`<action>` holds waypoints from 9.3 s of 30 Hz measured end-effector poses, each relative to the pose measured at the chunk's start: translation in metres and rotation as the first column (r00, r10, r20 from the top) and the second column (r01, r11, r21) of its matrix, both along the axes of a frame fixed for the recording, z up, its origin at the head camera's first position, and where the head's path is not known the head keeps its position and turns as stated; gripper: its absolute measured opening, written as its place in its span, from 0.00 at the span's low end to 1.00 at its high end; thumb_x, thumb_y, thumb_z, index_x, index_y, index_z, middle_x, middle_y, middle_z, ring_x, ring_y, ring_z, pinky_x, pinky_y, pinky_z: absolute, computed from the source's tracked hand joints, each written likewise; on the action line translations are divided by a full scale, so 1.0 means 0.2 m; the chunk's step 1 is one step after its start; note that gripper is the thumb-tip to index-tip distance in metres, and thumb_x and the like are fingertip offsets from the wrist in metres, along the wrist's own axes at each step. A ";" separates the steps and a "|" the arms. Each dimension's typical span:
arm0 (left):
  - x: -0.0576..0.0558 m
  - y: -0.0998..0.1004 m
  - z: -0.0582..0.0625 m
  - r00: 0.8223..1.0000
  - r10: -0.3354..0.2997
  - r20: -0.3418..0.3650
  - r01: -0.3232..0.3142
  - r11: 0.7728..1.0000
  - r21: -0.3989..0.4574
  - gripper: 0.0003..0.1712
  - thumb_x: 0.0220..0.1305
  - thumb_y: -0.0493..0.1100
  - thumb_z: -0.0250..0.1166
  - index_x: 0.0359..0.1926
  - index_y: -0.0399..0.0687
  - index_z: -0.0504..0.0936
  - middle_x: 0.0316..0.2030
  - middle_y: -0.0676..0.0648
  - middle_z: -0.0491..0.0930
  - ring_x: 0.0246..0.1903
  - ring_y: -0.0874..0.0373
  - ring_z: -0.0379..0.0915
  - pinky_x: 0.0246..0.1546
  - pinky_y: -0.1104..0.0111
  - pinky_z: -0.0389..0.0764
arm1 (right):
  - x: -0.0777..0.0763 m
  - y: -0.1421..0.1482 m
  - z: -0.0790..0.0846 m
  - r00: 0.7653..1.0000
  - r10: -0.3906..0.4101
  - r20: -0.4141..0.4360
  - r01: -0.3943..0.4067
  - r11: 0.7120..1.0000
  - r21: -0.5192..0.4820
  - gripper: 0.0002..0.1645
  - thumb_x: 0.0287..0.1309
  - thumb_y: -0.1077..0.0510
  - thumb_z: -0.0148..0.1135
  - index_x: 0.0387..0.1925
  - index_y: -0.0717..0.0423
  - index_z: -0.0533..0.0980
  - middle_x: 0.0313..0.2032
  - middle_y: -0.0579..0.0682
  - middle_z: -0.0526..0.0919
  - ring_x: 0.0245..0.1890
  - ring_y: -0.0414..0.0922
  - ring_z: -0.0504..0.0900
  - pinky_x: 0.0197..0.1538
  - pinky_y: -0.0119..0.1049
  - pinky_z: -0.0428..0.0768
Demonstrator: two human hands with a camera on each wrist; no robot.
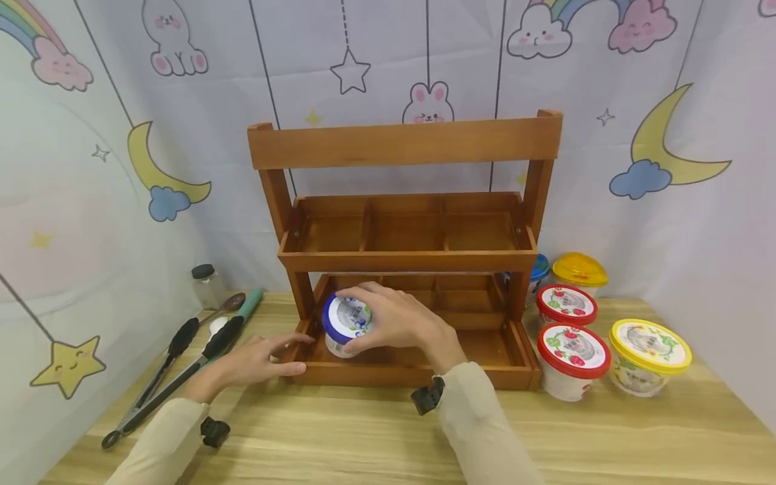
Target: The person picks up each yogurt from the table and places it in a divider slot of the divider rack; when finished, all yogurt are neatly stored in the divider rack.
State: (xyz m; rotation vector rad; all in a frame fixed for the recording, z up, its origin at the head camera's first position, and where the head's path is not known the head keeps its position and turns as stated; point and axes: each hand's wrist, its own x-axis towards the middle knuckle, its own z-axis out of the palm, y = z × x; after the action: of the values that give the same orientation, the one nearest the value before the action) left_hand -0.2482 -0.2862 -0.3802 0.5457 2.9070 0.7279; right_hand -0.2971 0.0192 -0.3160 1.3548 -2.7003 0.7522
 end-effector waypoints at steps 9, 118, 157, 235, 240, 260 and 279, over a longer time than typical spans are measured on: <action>0.01 0.01 0.01 0.999 0.035 0.018 -0.035 0.999 0.007 0.41 0.64 0.66 0.64 0.73 0.58 0.67 0.64 0.37 0.73 0.55 0.40 0.75 0.52 0.42 0.75 | 0.00 -0.03 -0.04 1.000 0.015 0.018 -0.016 0.999 0.038 0.53 0.47 0.35 0.77 0.72 0.38 0.65 0.67 0.46 0.70 0.55 0.45 0.76 0.54 0.45 0.77; 0.00 0.01 -0.01 0.992 0.109 0.066 -0.109 0.994 -0.010 0.52 0.61 0.70 0.64 0.79 0.57 0.54 0.56 0.38 0.80 0.56 0.39 0.74 0.53 0.37 0.72 | 0.02 -0.19 -0.21 0.988 -0.150 0.040 0.143 0.980 0.137 0.36 0.60 0.31 0.64 0.65 0.38 0.71 0.69 0.58 0.67 0.61 0.59 0.75 0.58 0.58 0.75; 0.01 0.01 -0.01 0.996 0.080 0.025 -0.080 0.997 0.000 0.52 0.61 0.68 0.66 0.78 0.53 0.56 0.52 0.38 0.82 0.53 0.41 0.76 0.53 0.37 0.71 | 0.17 0.18 -0.18 0.988 -0.115 -0.100 0.136 0.960 0.243 0.39 0.62 0.42 0.68 0.72 0.38 0.66 0.74 0.58 0.61 0.65 0.59 0.72 0.58 0.62 0.73; -0.01 0.00 -0.01 0.997 0.044 0.063 -0.047 0.998 0.049 0.48 0.64 0.65 0.64 0.76 0.51 0.57 0.58 0.32 0.76 0.55 0.39 0.76 0.51 0.42 0.76 | 0.08 1.34 0.04 0.916 -0.287 0.281 0.264 0.957 0.117 0.37 0.52 0.49 0.77 0.63 0.52 0.74 0.56 0.62 0.75 0.50 0.55 0.75 0.43 0.39 0.80; -0.01 -0.01 0.00 0.999 0.019 0.045 -0.021 0.999 0.033 0.40 0.66 0.65 0.63 0.72 0.54 0.64 0.64 0.35 0.72 0.56 0.37 0.75 0.52 0.41 0.75 | 0.07 1.37 0.02 0.921 -0.283 0.268 0.258 0.958 0.126 0.36 0.50 0.48 0.77 0.61 0.51 0.76 0.56 0.61 0.74 0.52 0.57 0.71 0.45 0.41 0.77; -0.02 -0.10 -0.01 0.974 -0.051 0.222 0.000 0.975 0.221 0.36 0.71 0.56 0.62 0.74 0.56 0.60 0.64 0.34 0.71 0.61 0.34 0.70 0.55 0.34 0.69 | 0.06 1.42 -0.01 0.854 -0.309 0.418 0.277 0.951 0.137 0.41 0.50 0.57 0.78 0.65 0.59 0.71 0.61 0.72 0.62 0.55 0.63 0.66 0.44 0.43 0.79; -0.04 -0.12 0.01 0.971 -0.057 0.230 0.011 0.980 0.197 0.38 0.71 0.58 0.61 0.75 0.55 0.58 0.60 0.37 0.75 0.61 0.33 0.69 0.53 0.36 0.72 | 0.09 1.40 0.06 0.895 -0.344 0.284 0.302 0.936 0.181 0.37 0.49 0.50 0.78 0.61 0.52 0.75 0.58 0.66 0.70 0.53 0.59 0.69 0.44 0.42 0.78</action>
State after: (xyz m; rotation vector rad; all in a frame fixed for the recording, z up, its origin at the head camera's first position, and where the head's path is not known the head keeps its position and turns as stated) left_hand -0.2572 -0.3105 -0.3792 0.4887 2.6191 1.0049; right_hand -0.2785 0.2984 -0.3047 0.8169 -3.1583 0.8248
